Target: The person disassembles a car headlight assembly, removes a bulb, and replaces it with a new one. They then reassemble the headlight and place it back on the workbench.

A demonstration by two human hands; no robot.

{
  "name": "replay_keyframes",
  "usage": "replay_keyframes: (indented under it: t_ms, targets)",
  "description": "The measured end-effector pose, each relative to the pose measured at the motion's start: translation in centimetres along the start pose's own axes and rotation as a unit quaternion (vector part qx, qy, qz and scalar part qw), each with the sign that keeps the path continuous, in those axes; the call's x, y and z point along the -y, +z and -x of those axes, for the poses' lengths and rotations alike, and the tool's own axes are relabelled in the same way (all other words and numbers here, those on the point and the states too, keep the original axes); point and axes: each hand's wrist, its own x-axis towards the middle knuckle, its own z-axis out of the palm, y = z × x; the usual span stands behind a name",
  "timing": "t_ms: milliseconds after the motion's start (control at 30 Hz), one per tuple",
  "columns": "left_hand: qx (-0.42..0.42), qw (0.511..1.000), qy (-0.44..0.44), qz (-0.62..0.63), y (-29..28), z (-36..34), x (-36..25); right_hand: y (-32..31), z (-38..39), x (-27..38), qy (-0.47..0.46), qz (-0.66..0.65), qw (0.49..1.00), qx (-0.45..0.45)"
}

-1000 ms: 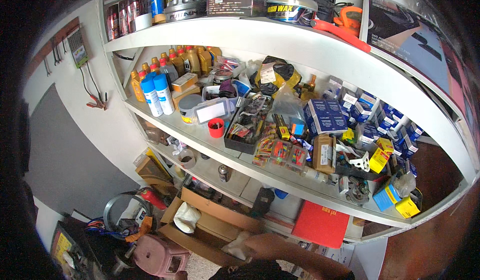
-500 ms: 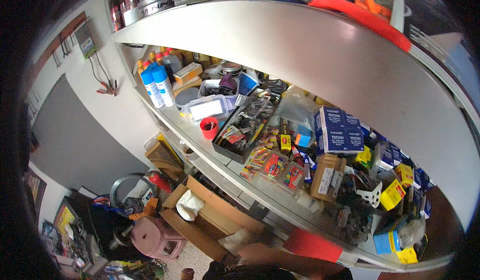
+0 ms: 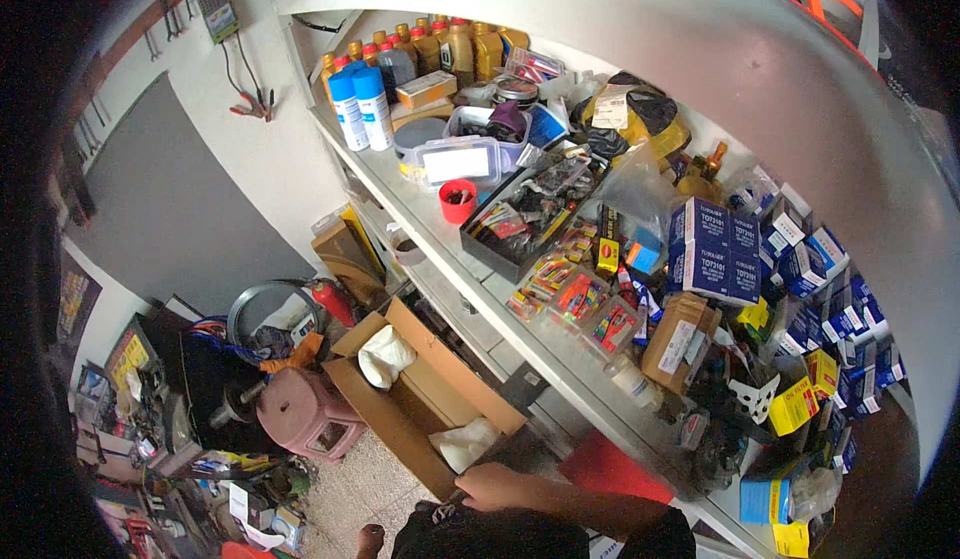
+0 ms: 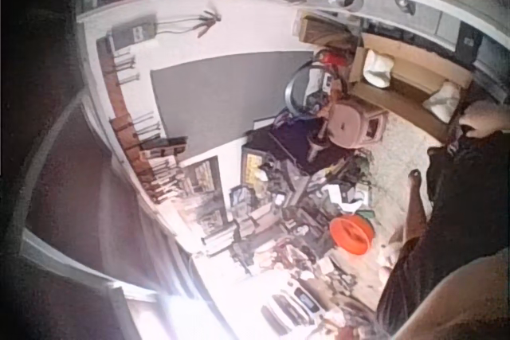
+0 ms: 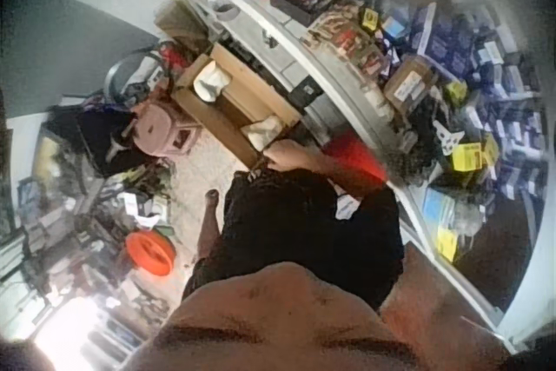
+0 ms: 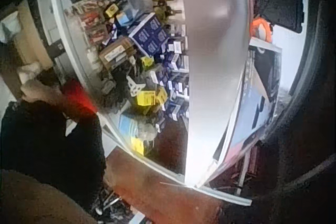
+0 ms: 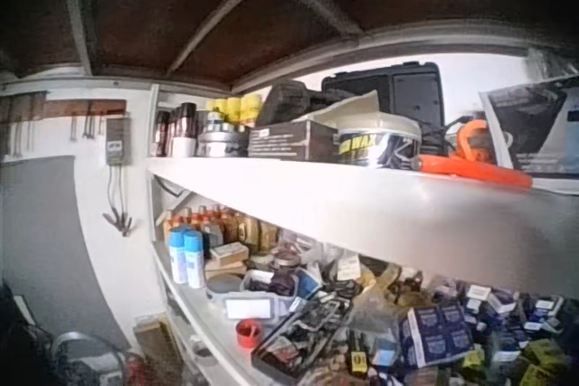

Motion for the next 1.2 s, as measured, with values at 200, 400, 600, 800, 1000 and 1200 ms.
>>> replay_keyframes:
  t_ms: [200,400,600,800,1000,1200]
  targets:
    - [0.000,0.998,-0.001,0.055,0.9,0.2,5.8,3.2,-3.5,4.3,-0.006,0.032,0.999,0.007]
    - [-0.049,0.992,-0.023,0.117,0.3,0.5,13.4,6.4,-7.6,12.1,0.010,0.064,0.991,0.113]
    - [0.072,0.988,0.033,-0.136,-1.9,2.3,20.8,10.6,-10.6,18.8,0.018,0.052,0.986,0.157]
    - [-0.104,0.959,-0.132,0.228,-3.9,13.2,24.1,16.0,-15.3,25.0,-0.051,0.125,0.967,0.215]
    - [-0.152,0.881,-0.322,0.311,1.2,25.1,25.9,17.2,-20.2,31.1,-0.220,0.156,0.927,0.261]
    - [-0.150,0.790,-0.451,0.387,8.2,32.7,21.5,19.4,-25.5,37.0,-0.312,0.237,0.850,0.352]
